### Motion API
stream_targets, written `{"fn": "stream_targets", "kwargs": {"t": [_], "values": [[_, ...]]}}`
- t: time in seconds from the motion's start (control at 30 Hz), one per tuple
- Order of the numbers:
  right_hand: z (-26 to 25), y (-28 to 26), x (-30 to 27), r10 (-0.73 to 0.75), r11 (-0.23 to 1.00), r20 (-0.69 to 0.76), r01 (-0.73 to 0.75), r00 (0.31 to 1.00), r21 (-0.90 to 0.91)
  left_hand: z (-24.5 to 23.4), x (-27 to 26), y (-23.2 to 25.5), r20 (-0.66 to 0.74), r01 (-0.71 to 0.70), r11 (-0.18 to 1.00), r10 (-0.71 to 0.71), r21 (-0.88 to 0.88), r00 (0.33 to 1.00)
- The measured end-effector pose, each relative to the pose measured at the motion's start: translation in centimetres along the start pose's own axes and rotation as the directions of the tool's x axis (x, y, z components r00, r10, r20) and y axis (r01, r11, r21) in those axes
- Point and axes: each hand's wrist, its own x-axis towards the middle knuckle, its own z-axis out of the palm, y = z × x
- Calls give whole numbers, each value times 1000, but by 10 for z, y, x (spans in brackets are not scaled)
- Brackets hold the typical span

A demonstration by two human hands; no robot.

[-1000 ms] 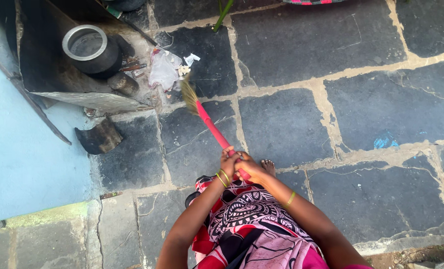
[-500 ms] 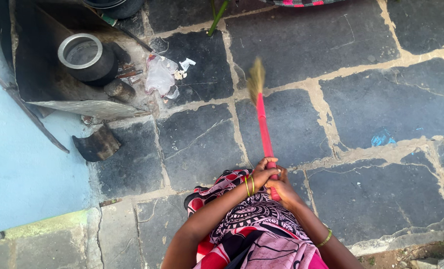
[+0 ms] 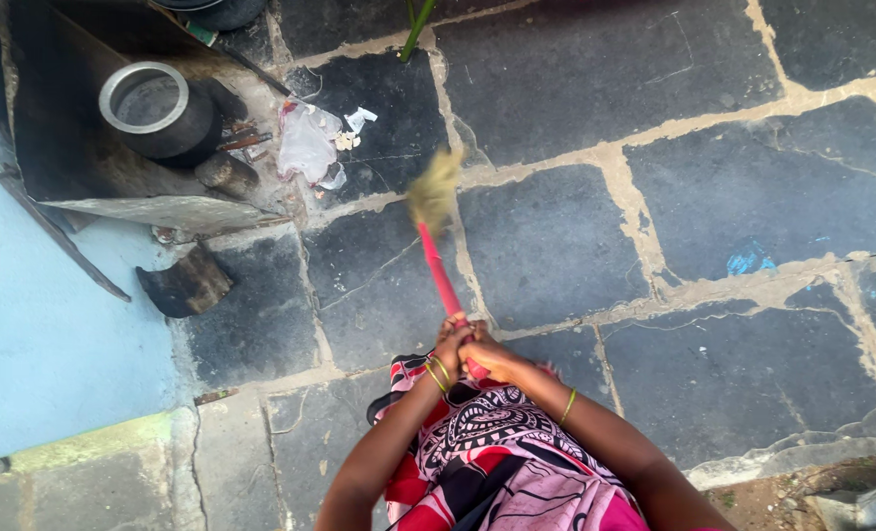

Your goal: The person clears plastic waste and debris from a bucket and then sweeps a stone-tiled outdoor area with a broom.

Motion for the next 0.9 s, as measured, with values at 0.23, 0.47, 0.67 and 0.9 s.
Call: {"fn": "stream_targets", "kwargs": {"t": [0.23, 0.47, 0.67, 0.9], "values": [[-46, -18, -62, -152, 987, 84, 146, 985, 73, 47, 4, -34, -166, -54, 989, 76, 138, 983], [-127, 37, -177, -208, 961, -113, 224, 972, 160, 132, -35, -129, 64, -149, 892, 135, 426, 989], [-172, 118, -266, -228, 906, -400, 344, 888, 246, 207, -92, -202, 298, 34, 818, -248, 574, 922], [-192, 196, -290, -126, 843, -596, 402, 793, 357, 212, -120, -292, 398, 202, 737, -550, 645, 734]]}}
